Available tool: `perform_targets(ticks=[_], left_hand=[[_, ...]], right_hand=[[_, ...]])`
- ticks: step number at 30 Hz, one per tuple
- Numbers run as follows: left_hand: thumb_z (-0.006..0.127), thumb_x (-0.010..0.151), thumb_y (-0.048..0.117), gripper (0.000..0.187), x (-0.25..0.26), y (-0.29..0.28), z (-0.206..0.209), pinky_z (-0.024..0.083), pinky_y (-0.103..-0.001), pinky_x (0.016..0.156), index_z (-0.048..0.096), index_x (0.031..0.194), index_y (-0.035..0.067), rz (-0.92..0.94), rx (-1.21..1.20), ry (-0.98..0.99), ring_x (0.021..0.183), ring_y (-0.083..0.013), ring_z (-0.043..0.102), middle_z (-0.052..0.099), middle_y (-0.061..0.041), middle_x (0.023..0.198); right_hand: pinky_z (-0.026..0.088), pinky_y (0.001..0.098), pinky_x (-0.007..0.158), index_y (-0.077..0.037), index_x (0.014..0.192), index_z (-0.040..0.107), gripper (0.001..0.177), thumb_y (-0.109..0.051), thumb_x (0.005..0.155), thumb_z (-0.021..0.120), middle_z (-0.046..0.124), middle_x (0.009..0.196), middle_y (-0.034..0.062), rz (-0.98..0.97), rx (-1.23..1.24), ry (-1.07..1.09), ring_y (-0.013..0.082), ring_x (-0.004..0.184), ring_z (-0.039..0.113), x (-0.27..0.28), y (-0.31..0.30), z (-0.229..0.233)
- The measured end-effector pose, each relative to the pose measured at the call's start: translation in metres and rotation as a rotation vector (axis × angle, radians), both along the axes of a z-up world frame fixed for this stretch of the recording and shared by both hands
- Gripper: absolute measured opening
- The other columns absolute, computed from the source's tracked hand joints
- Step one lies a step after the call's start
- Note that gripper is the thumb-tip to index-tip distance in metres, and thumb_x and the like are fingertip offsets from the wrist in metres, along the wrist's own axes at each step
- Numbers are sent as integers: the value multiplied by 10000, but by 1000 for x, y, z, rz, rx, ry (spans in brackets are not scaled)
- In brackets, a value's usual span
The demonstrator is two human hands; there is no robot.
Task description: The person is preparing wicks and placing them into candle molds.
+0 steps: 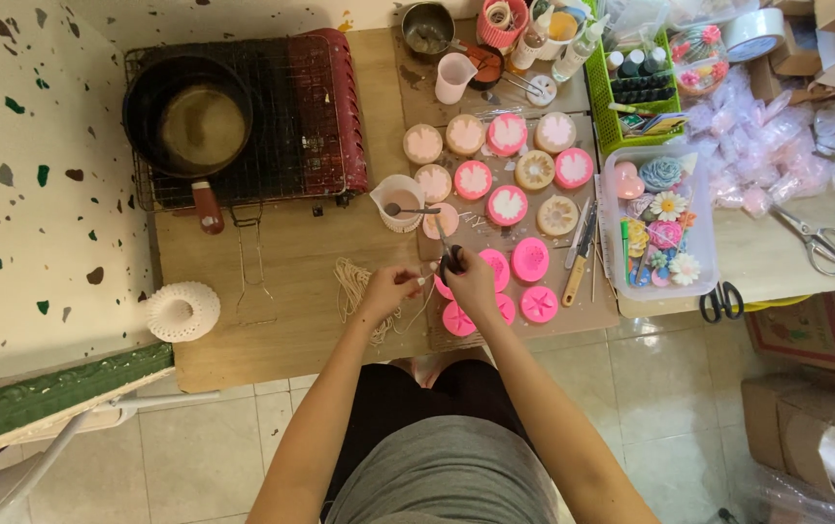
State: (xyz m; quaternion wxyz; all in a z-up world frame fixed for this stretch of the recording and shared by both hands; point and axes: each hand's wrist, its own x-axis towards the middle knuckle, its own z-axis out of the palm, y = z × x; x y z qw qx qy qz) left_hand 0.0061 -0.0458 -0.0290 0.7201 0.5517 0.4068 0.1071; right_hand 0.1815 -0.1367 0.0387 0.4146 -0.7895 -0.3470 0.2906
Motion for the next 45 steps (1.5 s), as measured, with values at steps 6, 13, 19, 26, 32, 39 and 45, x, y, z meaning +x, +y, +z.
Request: perform_targets(ticks=[6, 13, 19, 26, 32, 39, 45], left_hand=[[685, 944, 151, 176, -2, 7, -4, 551, -256, 689, 714, 1023, -4, 157, -103, -66, 741, -120, 684, 740, -52, 842], [700, 943, 162, 192, -5, 8, 8, 509, -243, 669, 727, 1029, -8, 98, -113, -86, 747, -110, 661, 731, -50, 848], [696, 958, 185, 200, -8, 5, -8, 481, -242, 662, 710, 1069, 18, 169, -268, -87, 745, -99, 633, 706, -28, 859], [696, 962, 181, 187, -8, 6, 3, 484, -237, 677, 726, 1066, 28, 164, -301, -86, 755, -98, 628, 721, -28, 862], [701, 944, 145, 168, -10, 7, 10, 502, -249, 694, 749, 1037, 15, 138, -247, -113, 754, -102, 628, 718, -31, 851], [722, 929, 145, 167, -11, 6, 2, 520, -270, 721, 750, 997, -5, 69, -131, -60, 763, -116, 646, 725, -44, 832], [727, 922, 146, 166, -13, 7, 3, 519, -266, 718, 749, 979, -7, 64, -150, -84, 757, -110, 647, 726, -40, 828]], right_hand=[[487, 325, 593, -10, 1045, 682, 360, -342, 907, 666, 672, 726, 44, 248, -237, 167, 106, 640, 596, -5, -58, 10], [465, 340, 598, 21, 940, 745, 485, -459, 931, 671, 623, 639, 89, 396, -465, 139, 125, 623, 566, -15, -72, 14], [441, 334, 572, 0, 913, 740, 464, -462, 906, 695, 636, 643, 65, 224, -413, 224, 118, 607, 555, -14, -71, 4], [480, 309, 594, 11, 802, 734, 470, -442, 925, 701, 658, 620, 28, 343, -437, 329, 98, 613, 604, -22, -61, 30], [460, 310, 575, 1, 791, 727, 446, -423, 925, 705, 619, 609, 37, 358, -371, 259, 86, 616, 559, -17, -61, 22], [452, 299, 542, 9, 746, 707, 449, -409, 907, 743, 617, 607, 10, 307, -419, 463, 99, 564, 576, -20, -61, 26], [454, 286, 534, -9, 706, 675, 466, -412, 937, 715, 620, 578, 31, 367, -469, 453, 112, 540, 585, -15, -58, 30]])
